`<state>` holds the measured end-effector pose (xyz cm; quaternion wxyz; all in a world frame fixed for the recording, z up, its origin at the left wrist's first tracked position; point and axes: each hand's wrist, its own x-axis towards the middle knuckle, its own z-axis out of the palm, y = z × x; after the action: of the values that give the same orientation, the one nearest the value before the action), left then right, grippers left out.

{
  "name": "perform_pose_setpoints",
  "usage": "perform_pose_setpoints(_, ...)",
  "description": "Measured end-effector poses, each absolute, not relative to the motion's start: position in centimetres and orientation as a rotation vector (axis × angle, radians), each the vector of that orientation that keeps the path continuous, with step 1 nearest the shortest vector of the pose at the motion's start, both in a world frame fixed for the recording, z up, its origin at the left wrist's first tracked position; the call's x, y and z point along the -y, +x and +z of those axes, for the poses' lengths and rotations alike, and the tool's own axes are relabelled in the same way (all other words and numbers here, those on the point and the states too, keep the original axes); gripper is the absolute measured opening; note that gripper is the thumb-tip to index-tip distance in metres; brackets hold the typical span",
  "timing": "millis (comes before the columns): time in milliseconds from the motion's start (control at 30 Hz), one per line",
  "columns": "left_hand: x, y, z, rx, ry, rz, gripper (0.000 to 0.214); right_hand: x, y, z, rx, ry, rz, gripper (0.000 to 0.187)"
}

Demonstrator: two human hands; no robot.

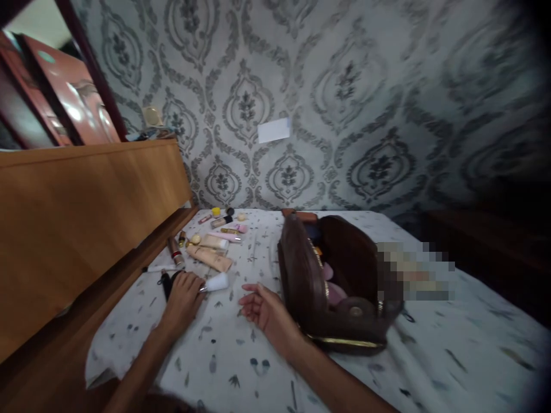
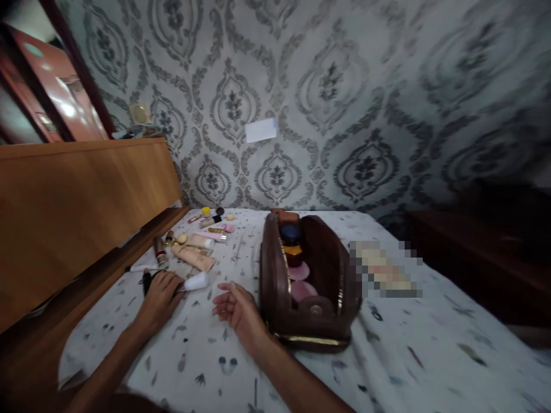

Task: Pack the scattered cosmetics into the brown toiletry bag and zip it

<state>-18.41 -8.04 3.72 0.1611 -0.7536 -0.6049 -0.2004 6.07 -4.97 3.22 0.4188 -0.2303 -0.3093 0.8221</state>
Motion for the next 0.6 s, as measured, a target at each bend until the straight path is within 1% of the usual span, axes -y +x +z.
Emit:
perform_pose_setpoints(233,9.2,-17.7,4.6,1.575,-2.232,-0.754,0.027,5.5,5.5,2.3,0.764,-0.632,1.973,0.057)
perform_pose_setpoints(500,9.2,-14.4,7.9,1.549,-2.418,-0.981,0.023,5.6,5.5,1.5,0.744,-0.536,1.989,0.068)
perform_pose_setpoints(600,8.8,-13.8,8.9,1.618,-2.408,-0.991,0.028,5.3,5.2,1.0,0.704,-0.483,1.999,0.07)
